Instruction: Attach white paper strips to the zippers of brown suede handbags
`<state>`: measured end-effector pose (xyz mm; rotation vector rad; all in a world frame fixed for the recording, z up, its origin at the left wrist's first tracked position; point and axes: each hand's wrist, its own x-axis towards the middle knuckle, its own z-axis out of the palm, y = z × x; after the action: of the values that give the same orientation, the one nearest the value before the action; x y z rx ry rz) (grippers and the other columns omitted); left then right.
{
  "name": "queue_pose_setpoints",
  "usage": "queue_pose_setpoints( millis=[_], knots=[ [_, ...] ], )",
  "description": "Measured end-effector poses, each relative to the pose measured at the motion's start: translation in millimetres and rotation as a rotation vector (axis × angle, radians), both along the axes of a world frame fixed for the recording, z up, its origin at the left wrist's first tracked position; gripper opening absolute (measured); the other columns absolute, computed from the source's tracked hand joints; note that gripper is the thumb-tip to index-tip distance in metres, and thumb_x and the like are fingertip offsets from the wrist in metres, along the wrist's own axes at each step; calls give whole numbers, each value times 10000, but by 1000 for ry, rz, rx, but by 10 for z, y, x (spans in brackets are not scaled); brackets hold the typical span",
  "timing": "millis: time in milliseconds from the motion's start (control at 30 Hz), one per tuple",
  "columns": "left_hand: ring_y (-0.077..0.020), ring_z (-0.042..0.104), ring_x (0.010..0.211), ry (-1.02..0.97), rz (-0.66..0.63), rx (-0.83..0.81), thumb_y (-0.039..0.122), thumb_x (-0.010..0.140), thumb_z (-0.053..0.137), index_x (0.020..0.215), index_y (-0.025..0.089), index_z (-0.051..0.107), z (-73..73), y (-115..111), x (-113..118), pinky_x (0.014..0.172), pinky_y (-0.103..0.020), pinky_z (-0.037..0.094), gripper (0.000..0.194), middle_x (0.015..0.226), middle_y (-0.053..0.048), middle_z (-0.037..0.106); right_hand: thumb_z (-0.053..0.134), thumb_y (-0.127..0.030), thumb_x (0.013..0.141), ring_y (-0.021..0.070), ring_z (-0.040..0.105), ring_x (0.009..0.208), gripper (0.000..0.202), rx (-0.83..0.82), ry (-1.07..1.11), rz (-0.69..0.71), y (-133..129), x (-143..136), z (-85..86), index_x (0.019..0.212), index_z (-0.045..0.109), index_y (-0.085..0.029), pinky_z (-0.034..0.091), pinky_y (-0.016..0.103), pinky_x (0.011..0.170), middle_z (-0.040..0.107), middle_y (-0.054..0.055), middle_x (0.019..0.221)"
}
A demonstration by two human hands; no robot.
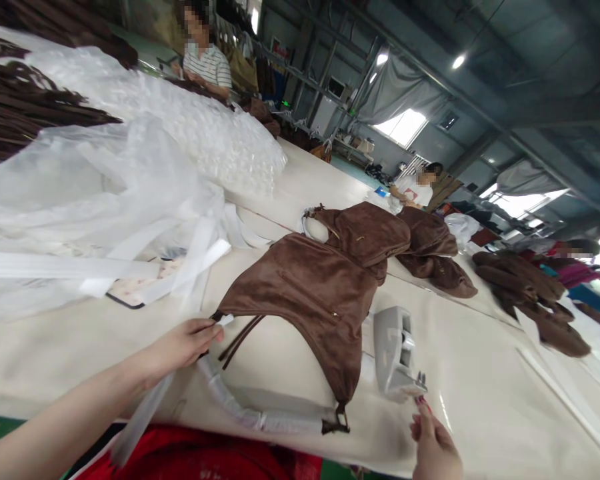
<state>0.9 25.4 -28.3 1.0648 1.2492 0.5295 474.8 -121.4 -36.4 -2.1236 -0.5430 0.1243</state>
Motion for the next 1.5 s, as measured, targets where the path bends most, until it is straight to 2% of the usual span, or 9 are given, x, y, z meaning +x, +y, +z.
queue_pose_setpoints(
  millis=[100, 233, 400, 533, 833, 1000, 1133, 1300, 1500],
  knots=[
    [-83, 216, 448, 47, 1, 72, 735, 686, 464, 806, 166, 538, 36, -25, 0, 454, -224, 139, 587, 512, 94, 244, 632, -564, 710, 234, 641, 698, 388, 30, 6, -29, 203, -434, 308, 840, 690, -203, 469, 311, 625, 664, 17, 615],
    [-114, 339, 502, 220, -53, 240, 494, 810, 407, 769, 157, 582, 104, -73, 6, 484, -230, 239, 382, 537, 46, 370, 663, -542, 719, 159, 550, 622, 381, 186, 175, 430, 749, -1313, 490, 878, 667, -196, 432, 280, 630, 635, -8, 642],
    [-160, 522, 644, 480, -161, 423, 243, 829, 372, 751, 158, 625, 135, -89, 6, 610, -240, 371, 278, 666, -25, 583, 649, -516, 746, 107, 417, 496, 337, 62, 694, 1118, 1284, -2548, 371, 732, 634, -179, 335, 247, 497, 503, -35, 530],
    [-184, 587, 683, 596, -196, 451, 239, 847, 371, 782, 152, 639, 103, -82, 10, 629, -252, 404, 290, 737, -67, 652, 704, -493, 656, 85, 377, 426, 319, -107, 910, 1221, 1455, -3052, 162, 685, 614, -188, 260, 232, 421, 497, -44, 518],
    [-175, 576, 695, 467, -145, 439, 273, 821, 403, 746, 163, 638, 82, -84, -10, 626, -245, 392, 271, 715, -34, 638, 689, -498, 650, 60, 322, 352, 336, -210, 924, 1255, 1524, -3169, -135, 604, 564, -189, 162, 228, 385, 435, -60, 442],
    [-105, 373, 457, 203, 71, 182, 550, 858, 379, 659, 157, 549, 58, -52, 27, 476, -239, 269, 471, 493, 36, 436, 704, -516, 666, 67, 407, 400, 356, -243, 925, 1338, 1535, -3098, -135, 729, 655, -168, 260, 217, 407, 520, -34, 528],
    [-53, 166, 388, -78, 85, -72, 670, 717, 546, 660, 166, 509, 108, -12, -12, 429, -228, 103, 508, 438, 99, 277, 733, -483, 662, 90, 514, 531, 360, -246, 999, 1390, 1523, -3019, -126, 838, 689, -172, 373, 221, 506, 622, 9, 685],
    [-34, 95, 366, -215, 53, -314, 616, 627, 678, 650, 166, 510, 148, 16, -57, 415, -225, 33, 481, 422, 116, 229, 741, -508, 639, 100, 530, 534, 390, -253, 983, 1407, 1524, -3032, -145, 817, 692, -165, 390, 227, 514, 626, 5, 681],
    [-37, 57, 330, -428, 18, -490, 383, 828, 557, 659, 162, 484, 149, -18, -58, 354, -197, 22, 288, 421, 110, 191, 686, -499, 680, 108, 539, 532, 357, -250, 908, 1447, 1531, -3085, -131, 774, 669, -155, 389, 226, 512, 636, 4, 662]
  ],
)
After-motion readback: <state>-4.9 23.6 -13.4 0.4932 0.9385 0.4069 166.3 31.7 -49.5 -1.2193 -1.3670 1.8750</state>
